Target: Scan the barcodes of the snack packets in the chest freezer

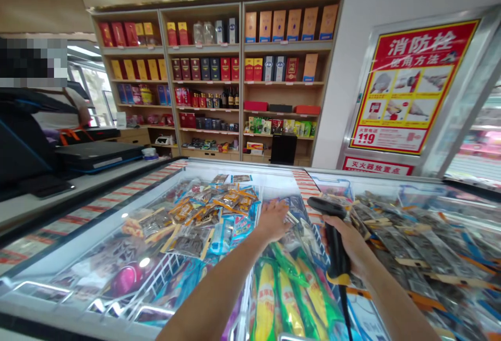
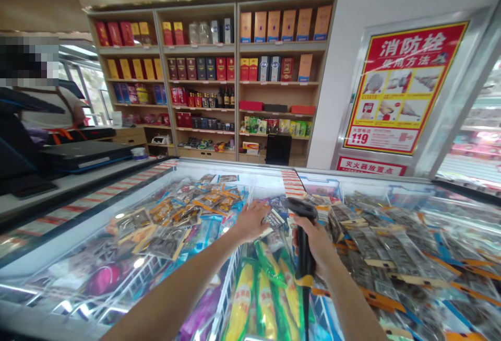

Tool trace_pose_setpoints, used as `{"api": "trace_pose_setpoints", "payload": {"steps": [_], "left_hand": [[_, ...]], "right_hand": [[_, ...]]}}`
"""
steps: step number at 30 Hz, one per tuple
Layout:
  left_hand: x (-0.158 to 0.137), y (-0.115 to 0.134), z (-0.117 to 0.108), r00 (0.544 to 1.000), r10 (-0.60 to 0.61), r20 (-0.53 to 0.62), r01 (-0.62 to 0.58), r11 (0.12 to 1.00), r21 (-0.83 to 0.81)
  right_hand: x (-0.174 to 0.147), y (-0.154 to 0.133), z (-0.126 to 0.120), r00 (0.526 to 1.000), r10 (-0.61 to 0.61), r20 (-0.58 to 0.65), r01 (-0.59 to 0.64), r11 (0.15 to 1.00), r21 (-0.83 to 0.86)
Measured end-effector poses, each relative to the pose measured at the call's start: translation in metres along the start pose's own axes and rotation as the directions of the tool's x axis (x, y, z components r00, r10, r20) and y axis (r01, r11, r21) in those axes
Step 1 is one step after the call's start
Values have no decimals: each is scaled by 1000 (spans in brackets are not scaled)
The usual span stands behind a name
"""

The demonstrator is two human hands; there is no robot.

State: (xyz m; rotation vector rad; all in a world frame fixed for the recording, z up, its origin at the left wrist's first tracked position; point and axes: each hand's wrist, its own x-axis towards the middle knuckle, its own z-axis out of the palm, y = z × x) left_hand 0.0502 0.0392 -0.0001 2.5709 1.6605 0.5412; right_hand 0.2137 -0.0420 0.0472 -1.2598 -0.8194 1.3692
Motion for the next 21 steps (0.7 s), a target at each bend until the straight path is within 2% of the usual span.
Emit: {"api": "trace_pose_setpoints", "payload": {"steps": [2, 4, 7, 9, 11, 13, 16, 18, 20, 21], "left_hand": [[-3, 2, 1, 997, -15, 71, 16, 1000, -17], [-4, 3, -2, 990, -83, 113, 89, 995, -47], [-8, 2, -11, 983, -185, -15, 183, 977, -114], [-13, 1, -17, 951, -291, -102, 279, 953, -117], [-20, -1, -20, 921, -376, -105, 368, 926, -87], [-24, -4, -20, 911, -405, -76, 397, 912, -100], [-23, -14, -17, 902, -419, -100, 374, 877, -303], [-19, -23, -17, 862, -496, -106, 382, 772, -508], [-15, -35, -18, 822, -567, -53, 337, 560, -757], [-13, -40, -19, 817, -576, -19, 286, 434, -854]], "right_hand": [[-1, 2, 0, 1000, -8, 14, 7, 1000, 27], [-1, 3, -1, 999, -8, 38, 7, 999, 39], [-1, 4, -1, 998, 11, 64, -14, 999, 48], [0, 4, 0, 997, 30, 67, -33, 998, 55], [0, 4, 2, 996, 43, 76, -48, 997, 65], [-1, 4, 5, 995, 48, 92, -55, 995, 80], [-4, 5, 9, 992, 37, 117, -46, 996, 77], [-6, 6, 11, 990, 29, 135, -38, 997, 62], [-10, 6, 13, 987, 20, 158, -28, 998, 50], [-12, 7, 15, 986, 14, 169, -20, 999, 39]]}}
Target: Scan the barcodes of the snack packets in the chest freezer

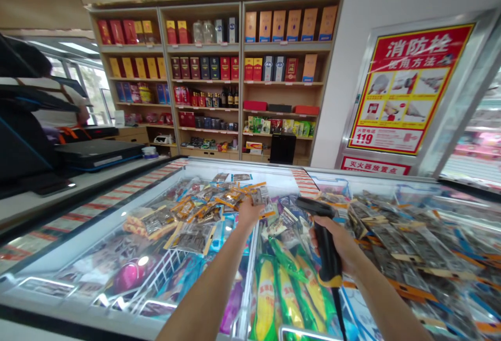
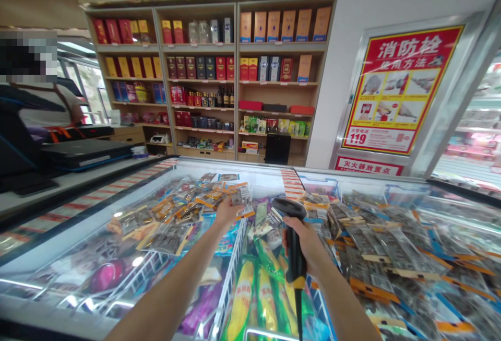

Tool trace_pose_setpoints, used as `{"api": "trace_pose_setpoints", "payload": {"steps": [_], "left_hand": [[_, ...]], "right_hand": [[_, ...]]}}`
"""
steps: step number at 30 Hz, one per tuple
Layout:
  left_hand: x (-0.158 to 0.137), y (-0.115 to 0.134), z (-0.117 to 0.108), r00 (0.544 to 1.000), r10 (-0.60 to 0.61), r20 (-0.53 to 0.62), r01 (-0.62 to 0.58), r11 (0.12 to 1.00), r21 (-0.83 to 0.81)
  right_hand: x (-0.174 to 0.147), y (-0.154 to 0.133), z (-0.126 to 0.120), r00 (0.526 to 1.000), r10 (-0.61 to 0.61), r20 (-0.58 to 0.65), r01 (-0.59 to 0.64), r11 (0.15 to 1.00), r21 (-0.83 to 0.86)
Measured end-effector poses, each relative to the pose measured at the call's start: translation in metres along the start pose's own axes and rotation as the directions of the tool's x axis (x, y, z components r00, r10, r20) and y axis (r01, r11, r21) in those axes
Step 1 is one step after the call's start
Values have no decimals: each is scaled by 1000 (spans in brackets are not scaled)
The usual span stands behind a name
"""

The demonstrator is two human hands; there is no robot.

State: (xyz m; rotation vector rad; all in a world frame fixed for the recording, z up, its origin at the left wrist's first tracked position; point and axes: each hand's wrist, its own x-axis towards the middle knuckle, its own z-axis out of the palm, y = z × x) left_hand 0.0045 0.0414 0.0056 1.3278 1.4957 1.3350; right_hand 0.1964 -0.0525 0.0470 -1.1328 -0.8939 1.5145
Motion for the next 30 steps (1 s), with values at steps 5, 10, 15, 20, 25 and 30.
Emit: {"api": "trace_pose_setpoints", "payload": {"steps": [5, 10, 15, 20, 25, 30], "left_hand": [[11, -2, -11, 996, -26, 86, 58, 917, -394], [14, -7, -10, 996, -1, 85, 40, 890, -454], [15, -8, -8, 997, -3, 76, 38, 885, -463], [14, -8, -7, 998, -6, 59, 32, 897, -442], [14, -8, -8, 997, -7, 80, 42, 899, -437], [11, -3, -8, 996, -55, 74, 80, 920, -384]], "right_hand": [[-14, 1, 14, 998, -3, 57, 10, 992, -122], [-23, 8, 23, 997, -4, 75, 21, 971, -238], [-26, 11, 19, 997, 59, 57, -41, 960, -276], [-32, 11, 23, 995, 84, 60, -69, 974, -218], [-37, 15, 28, 996, 83, 45, -70, 971, -230], [-29, 8, 30, 995, 77, 56, -63, 973, -221]]}}
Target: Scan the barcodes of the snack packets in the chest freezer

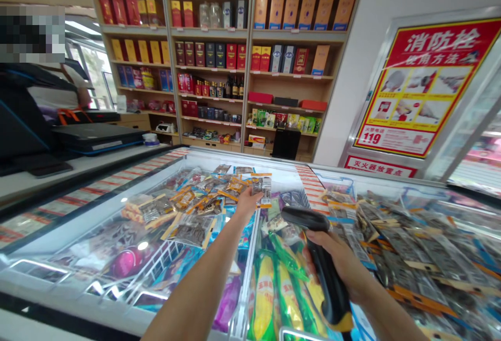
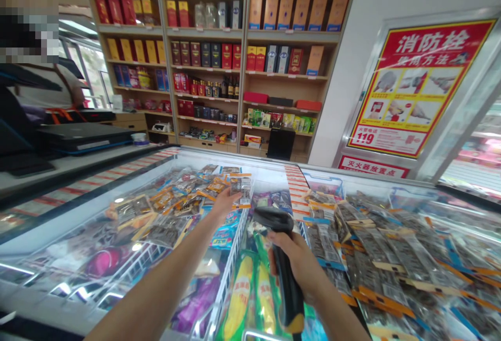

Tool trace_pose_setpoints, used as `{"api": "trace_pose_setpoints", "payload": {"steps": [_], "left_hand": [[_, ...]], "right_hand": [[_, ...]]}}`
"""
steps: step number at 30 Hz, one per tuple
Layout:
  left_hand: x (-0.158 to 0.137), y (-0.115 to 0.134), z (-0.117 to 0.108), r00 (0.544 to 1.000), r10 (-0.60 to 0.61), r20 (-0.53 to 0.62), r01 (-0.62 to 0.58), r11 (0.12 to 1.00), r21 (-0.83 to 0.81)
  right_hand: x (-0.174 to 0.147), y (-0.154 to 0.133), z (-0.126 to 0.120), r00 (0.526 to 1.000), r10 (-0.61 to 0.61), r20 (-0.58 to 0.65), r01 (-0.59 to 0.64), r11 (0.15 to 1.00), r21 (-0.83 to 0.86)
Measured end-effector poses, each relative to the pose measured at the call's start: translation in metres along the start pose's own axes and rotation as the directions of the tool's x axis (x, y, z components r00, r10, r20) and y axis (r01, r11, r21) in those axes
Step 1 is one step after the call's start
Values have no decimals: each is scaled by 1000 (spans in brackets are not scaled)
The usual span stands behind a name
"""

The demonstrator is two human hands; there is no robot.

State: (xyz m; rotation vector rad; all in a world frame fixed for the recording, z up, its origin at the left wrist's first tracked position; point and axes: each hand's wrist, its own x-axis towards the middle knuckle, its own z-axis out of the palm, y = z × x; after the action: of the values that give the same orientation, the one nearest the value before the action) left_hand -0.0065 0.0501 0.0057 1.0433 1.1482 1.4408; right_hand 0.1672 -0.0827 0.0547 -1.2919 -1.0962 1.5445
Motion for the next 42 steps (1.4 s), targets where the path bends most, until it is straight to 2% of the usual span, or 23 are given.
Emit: {"api": "trace_pose_setpoints", "payload": {"steps": [3, 5, 7, 9, 11, 15, 19, 28, 33, 37, 39, 42], "left_hand": [[-1, 2, 0, 1000, -20, -5, 20, 1000, 6], [0, 3, -2, 999, -32, -21, 32, 999, -12], [0, 3, -4, 998, -57, -24, 57, 998, -36], [1, 3, -6, 997, -72, -9, 72, 996, -46], [2, 4, -8, 998, -68, -4, 68, 997, -36], [2, 3, -10, 999, -31, -21, 31, 999, -28], [2, 2, -10, 1000, -9, -7, 9, 999, -34], [2, 2, -9, 999, 34, -19, -35, 999, -25], [8, -5, -8, 994, 109, -16, -109, 994, 3], [8, -9, -2, 987, 159, -29, -157, 985, 66], [1, -7, 7, 989, 147, -27, -145, 988, 60], [-18, -3, 31, 998, 62, 14, -62, 998, -7]], "right_hand": [[18, -15, -2, 997, -70, 35, 67, 994, 83], [31, -23, -4, 990, -140, 9, 136, 973, 187], [39, -26, -5, 988, -151, -5, 148, 959, 240], [38, -21, -6, 994, -105, 37, 96, 975, 199], [30, -13, -4, 996, -48, 78, 41, 996, 84], [7, -6, 3, 996, -46, 72, 53, 995, -86], [-3, -14, 4, 997, -62, 50, 66, 994, -89], [-1, -16, -3, 998, -58, 29, 59, 997, -43], [-1, -29, -32, 975, -162, -149, 152, 985, -80], [2, -37, -66, 932, -163, -323, 135, 985, -108], [2, -39, -84, 903, -157, -399, 120, 986, -118], [-3, -43, -110, 862, -167, -478, 122, 985, -123]]}}
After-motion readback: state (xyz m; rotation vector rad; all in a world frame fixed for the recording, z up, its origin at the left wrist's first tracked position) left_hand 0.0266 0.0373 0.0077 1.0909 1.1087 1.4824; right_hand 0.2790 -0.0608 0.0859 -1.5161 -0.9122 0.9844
